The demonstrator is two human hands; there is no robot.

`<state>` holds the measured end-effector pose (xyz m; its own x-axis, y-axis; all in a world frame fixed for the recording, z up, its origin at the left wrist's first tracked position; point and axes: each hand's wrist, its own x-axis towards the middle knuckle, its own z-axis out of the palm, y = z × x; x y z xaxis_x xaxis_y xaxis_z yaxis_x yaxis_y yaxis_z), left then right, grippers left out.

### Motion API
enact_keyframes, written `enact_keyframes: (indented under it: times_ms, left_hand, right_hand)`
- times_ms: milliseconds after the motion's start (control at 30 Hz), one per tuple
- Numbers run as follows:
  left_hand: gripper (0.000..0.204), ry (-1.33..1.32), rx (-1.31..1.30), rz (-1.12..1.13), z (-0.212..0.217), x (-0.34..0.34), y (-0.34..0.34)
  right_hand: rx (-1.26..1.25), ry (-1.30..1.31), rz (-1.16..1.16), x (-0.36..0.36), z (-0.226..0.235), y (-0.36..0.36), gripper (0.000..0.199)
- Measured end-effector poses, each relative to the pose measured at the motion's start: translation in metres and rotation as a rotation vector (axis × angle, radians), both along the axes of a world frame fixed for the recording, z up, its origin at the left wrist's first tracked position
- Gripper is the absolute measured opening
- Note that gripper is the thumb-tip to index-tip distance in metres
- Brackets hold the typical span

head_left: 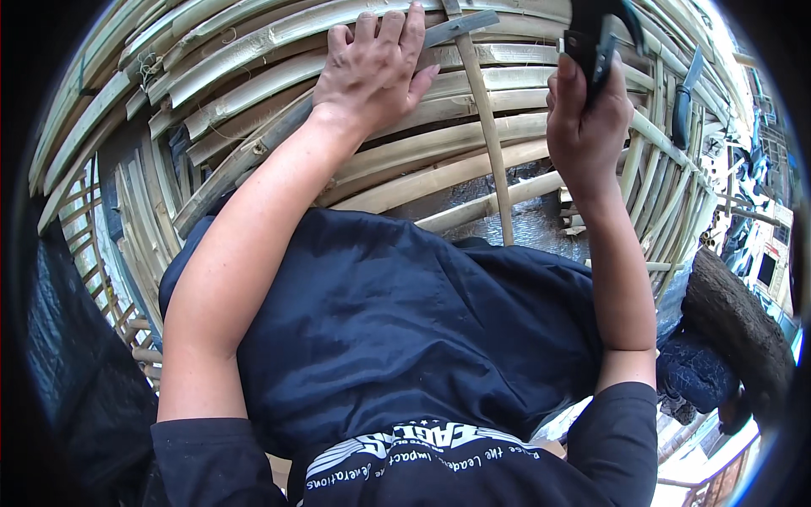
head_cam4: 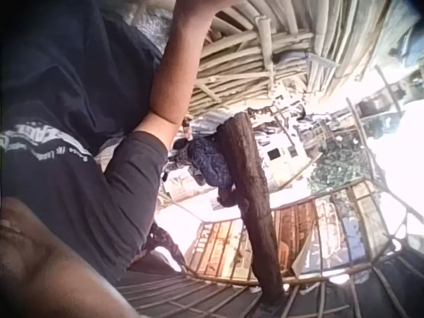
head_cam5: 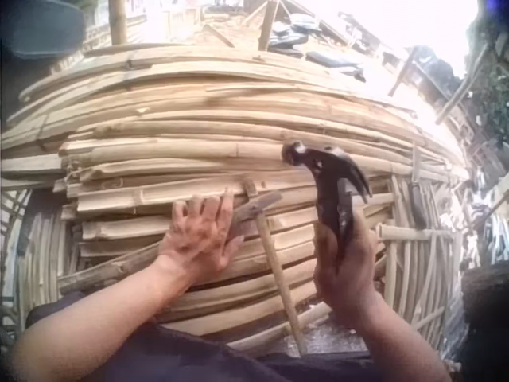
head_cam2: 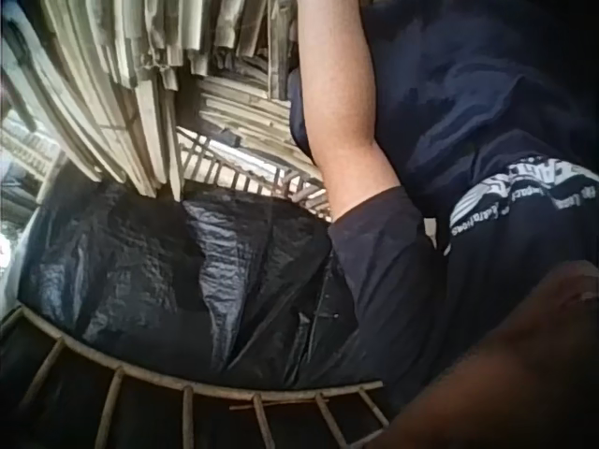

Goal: The person fits and hammers wooden slats into a frame structure, using a hammer to secure joints and moving individual pieces into place by hand.

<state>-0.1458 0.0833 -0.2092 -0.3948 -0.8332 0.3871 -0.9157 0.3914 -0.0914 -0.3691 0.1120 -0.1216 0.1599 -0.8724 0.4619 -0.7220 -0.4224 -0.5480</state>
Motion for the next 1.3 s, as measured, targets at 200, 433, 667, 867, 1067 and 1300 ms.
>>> enact_keyframes:
  times_ms: [200,433,667,867,1067,1300]
  left_hand:
    - [0.075,-0.017,0.025,0.032,0.002,0.003,-0.004]
    - [0.077,-0.050,-0.006,0.008,0.004,-0.009,0.003]
    - [0.078,0.032,-0.093,-0.039,0.008,-0.002,0.003]
    - [0.073,-0.065,0.002,0.025,0.003,0.000,0.001]
    - [0.072,-0.020,-0.060,0.005,0.001,-0.001,0.001]
    - [0.080,0.077,-0.091,-0.050,0.007,-0.001,0.001]
  right_hand:
    - [0.268,0.459,-0.064,0.003,-0.006,-0.017,0.035]
    - [0.212,0.323,-0.069,-0.017,-0.032,-0.016,0.035]
    - [0.007,-0.087,-0.086,-0.005,-0.011,-0.008,0.033]
    - [0.490,0.286,-0.077,-0.005,-0.005,-0.018,0.036]
    - [0.312,0.289,-0.077,-0.009,-0.015,-0.006,0.035]
    - [0.276,0.389,-0.028,0.000,-0.030,0.004,0.033]
